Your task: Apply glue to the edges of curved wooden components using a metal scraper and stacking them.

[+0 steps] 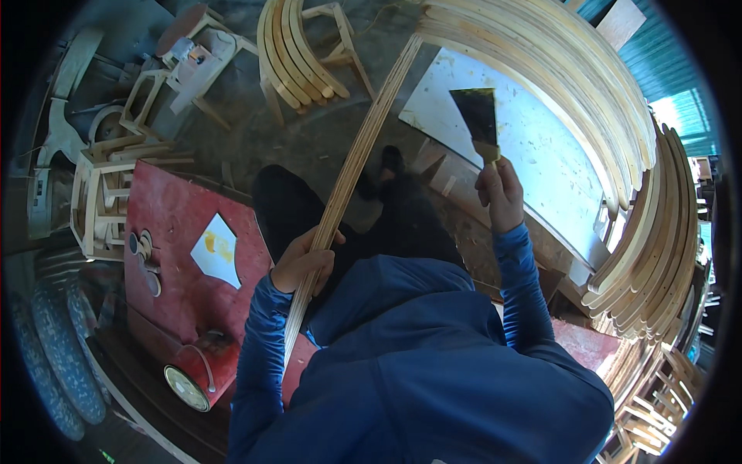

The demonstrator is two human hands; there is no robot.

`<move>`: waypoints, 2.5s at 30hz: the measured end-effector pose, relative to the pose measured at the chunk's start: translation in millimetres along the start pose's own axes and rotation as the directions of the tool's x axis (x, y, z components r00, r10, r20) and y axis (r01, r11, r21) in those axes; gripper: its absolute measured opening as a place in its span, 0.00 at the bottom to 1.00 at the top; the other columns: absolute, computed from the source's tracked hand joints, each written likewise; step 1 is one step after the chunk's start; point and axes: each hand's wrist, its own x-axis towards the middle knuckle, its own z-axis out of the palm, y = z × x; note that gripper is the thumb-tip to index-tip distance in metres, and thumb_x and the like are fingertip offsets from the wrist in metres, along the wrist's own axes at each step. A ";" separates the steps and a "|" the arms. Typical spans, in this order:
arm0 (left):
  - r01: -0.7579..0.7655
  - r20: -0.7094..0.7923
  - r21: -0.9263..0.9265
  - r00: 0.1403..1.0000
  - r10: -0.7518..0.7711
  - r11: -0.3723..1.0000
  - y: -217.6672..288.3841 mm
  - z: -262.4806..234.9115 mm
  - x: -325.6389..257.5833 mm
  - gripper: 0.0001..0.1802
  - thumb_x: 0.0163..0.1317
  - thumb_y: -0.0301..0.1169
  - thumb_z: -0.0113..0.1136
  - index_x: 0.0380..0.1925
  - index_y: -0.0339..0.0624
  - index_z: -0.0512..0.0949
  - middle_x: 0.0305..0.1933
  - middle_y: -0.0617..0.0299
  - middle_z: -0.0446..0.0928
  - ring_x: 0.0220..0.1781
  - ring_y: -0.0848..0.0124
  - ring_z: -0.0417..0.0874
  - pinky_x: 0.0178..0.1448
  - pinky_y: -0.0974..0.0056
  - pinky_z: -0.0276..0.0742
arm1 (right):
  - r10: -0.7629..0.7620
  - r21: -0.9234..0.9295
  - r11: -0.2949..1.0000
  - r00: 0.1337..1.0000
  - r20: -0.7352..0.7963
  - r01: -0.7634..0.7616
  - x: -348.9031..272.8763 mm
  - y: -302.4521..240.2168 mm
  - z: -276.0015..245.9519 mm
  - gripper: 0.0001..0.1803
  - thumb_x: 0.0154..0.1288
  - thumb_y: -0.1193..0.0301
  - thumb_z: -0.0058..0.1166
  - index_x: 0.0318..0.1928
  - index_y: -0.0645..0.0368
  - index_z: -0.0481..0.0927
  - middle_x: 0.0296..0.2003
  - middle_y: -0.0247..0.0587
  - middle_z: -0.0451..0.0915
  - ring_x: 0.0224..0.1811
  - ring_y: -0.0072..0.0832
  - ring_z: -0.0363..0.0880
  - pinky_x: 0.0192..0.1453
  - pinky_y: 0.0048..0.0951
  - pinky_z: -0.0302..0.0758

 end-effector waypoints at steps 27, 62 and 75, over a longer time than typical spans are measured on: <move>0.313 -0.014 0.297 0.946 -0.323 0.902 -27.8 -36.0 2.2 0.22 0.73 0.50 0.51 0.44 0.40 0.70 0.22 0.62 0.73 0.14 0.73 0.77 0.17 0.70 0.74 | -0.200 -0.413 0.895 0.979 -0.031 0.169 -25.0 29.4 -7.7 0.22 0.68 0.73 0.63 0.61 0.59 0.80 0.46 0.47 0.82 0.47 0.36 0.83 0.52 0.32 0.77; 0.433 -0.227 0.297 0.898 -0.377 0.851 -20.9 -27.9 -1.7 0.21 0.70 0.49 0.57 0.43 0.41 0.73 0.21 0.69 0.68 0.17 0.79 0.70 0.19 0.71 0.68 | -0.084 -0.768 0.498 0.904 0.419 0.402 14.6 -17.1 -11.4 0.18 0.69 0.65 0.60 0.59 0.40 0.83 0.32 0.40 0.75 0.28 0.38 0.78 0.33 0.39 0.76; 0.461 -0.267 0.267 0.879 -0.395 0.846 -15.6 -18.3 0.1 0.13 0.67 0.43 0.56 0.35 0.46 0.70 0.20 0.65 0.68 0.15 0.76 0.69 0.19 0.68 0.67 | -0.121 -0.746 0.594 0.950 0.287 0.301 4.6 -35.4 -12.7 0.16 0.68 0.64 0.61 0.56 0.42 0.85 0.32 0.40 0.77 0.28 0.39 0.79 0.32 0.40 0.76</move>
